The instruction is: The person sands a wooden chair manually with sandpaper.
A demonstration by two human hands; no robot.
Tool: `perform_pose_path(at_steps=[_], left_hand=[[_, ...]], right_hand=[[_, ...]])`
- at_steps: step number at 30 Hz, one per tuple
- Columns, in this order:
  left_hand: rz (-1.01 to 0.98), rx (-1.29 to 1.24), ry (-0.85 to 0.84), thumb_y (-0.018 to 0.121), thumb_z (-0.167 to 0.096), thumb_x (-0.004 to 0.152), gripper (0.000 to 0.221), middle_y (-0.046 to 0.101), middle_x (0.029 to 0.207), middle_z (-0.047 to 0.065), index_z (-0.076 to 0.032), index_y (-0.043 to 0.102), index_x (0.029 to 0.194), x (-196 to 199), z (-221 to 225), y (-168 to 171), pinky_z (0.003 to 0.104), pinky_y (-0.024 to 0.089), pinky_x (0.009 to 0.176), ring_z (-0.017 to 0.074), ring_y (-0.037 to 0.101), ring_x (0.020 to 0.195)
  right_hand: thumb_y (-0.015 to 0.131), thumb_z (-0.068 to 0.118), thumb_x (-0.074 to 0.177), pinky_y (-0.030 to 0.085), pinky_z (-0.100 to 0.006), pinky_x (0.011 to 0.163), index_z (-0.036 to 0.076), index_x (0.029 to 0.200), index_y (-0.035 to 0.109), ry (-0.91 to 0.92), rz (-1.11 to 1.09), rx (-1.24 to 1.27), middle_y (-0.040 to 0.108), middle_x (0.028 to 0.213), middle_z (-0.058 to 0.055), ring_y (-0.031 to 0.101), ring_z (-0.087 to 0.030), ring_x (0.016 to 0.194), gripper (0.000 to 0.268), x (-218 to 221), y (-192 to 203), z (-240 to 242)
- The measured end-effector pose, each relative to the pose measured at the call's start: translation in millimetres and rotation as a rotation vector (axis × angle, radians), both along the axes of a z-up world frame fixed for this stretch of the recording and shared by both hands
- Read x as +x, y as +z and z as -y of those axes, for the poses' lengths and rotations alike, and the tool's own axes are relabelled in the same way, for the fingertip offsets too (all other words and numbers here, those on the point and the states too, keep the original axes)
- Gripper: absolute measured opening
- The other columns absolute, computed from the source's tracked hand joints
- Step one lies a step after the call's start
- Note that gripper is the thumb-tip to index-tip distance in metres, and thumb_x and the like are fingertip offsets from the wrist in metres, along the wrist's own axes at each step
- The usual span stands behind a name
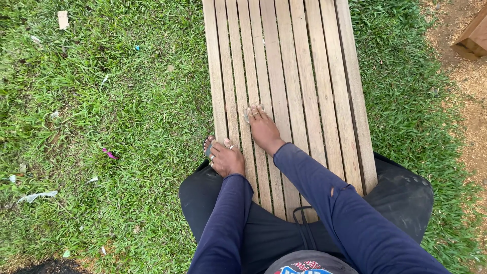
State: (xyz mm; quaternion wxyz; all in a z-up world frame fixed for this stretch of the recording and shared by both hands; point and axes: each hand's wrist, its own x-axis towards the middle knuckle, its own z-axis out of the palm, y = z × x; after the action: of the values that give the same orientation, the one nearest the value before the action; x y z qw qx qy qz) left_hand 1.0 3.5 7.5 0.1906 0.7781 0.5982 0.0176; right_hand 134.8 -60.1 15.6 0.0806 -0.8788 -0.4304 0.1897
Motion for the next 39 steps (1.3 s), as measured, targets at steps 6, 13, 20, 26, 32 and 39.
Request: perform_pose_path(at_steps=[6, 13, 20, 26, 32, 39], left_hand=[[0.017, -0.018, 0.013, 0.041, -0.043, 0.106, 0.057, 0.057, 0.131, 0.02, 0.002, 0.049, 0.139, 1.2, -0.6, -1.1, 0.055, 0.045, 0.098, 0.039, 0.056, 0.122], [0.001, -0.018, 0.01, 0.043, -0.041, 0.104, 0.055, 0.057, 0.131, 0.019, 0.001, 0.05, 0.139, 0.3, 0.6, -0.9, 0.055, 0.045, 0.099, 0.0385, 0.056, 0.121], [0.039, 0.024, 0.045, 0.044, -0.043, 0.105, 0.055, 0.059, 0.128, 0.018, 0.001, 0.051, 0.138, 2.5, 0.6, 0.5, 0.055, 0.047, 0.096, 0.0388, 0.058, 0.118], [0.03, 0.02, 0.028, 0.044, -0.043, 0.105, 0.056, 0.059, 0.128, 0.019, 0.002, 0.051, 0.138, 0.1, 1.7, -2.5, 0.054, 0.047, 0.096, 0.0389, 0.058, 0.118], [0.031, 0.027, 0.011, 0.045, -0.043, 0.105, 0.056, 0.058, 0.13, 0.019, 0.002, 0.049, 0.138, 3.9, -0.7, -4.0, 0.055, 0.047, 0.096, 0.039, 0.058, 0.119], [0.007, 0.006, 0.035, 0.047, -0.042, 0.101, 0.057, 0.058, 0.131, 0.018, 0.0, 0.049, 0.139, 2.6, 1.7, 2.0, 0.054, 0.048, 0.095, 0.0377, 0.058, 0.119]], right_hand=[[0.034, -0.01, 0.089, 0.019, -0.048, 0.124, -0.005, 0.157, 0.024, 0.13, 0.104, -0.093, 0.028, 0.162, -0.027, 0.022, -0.038, 0.152, 0.069, -80.1, -14.6, 81.7], [0.035, -0.007, 0.091, 0.022, -0.048, 0.123, -0.004, 0.157, 0.027, 0.093, 0.005, -0.089, 0.029, 0.162, -0.026, 0.024, -0.039, 0.153, 0.067, -71.7, -9.7, 73.7], [0.042, 0.001, 0.096, 0.026, -0.043, 0.125, -0.005, 0.153, 0.035, 0.022, 0.026, 0.016, 0.032, 0.162, -0.025, 0.029, -0.036, 0.153, 0.058, 4.7, 0.5, -2.2], [0.039, -0.005, 0.096, 0.027, -0.047, 0.121, -0.004, 0.155, 0.032, 0.141, 0.157, -0.055, 0.033, 0.161, -0.026, 0.03, -0.037, 0.15, 0.06, -61.8, -25.2, 74.6], [0.04, -0.007, 0.09, 0.027, -0.047, 0.121, -0.004, 0.157, 0.026, 0.143, 0.053, -0.131, 0.031, 0.161, -0.027, 0.028, -0.037, 0.151, 0.068, -87.2, 5.1, 100.0], [0.041, -0.002, 0.094, 0.03, -0.043, 0.123, -0.006, 0.155, 0.033, 0.038, 0.093, -0.025, 0.038, 0.159, -0.026, 0.034, -0.038, 0.15, 0.061, 1.6, 1.3, 11.7]])
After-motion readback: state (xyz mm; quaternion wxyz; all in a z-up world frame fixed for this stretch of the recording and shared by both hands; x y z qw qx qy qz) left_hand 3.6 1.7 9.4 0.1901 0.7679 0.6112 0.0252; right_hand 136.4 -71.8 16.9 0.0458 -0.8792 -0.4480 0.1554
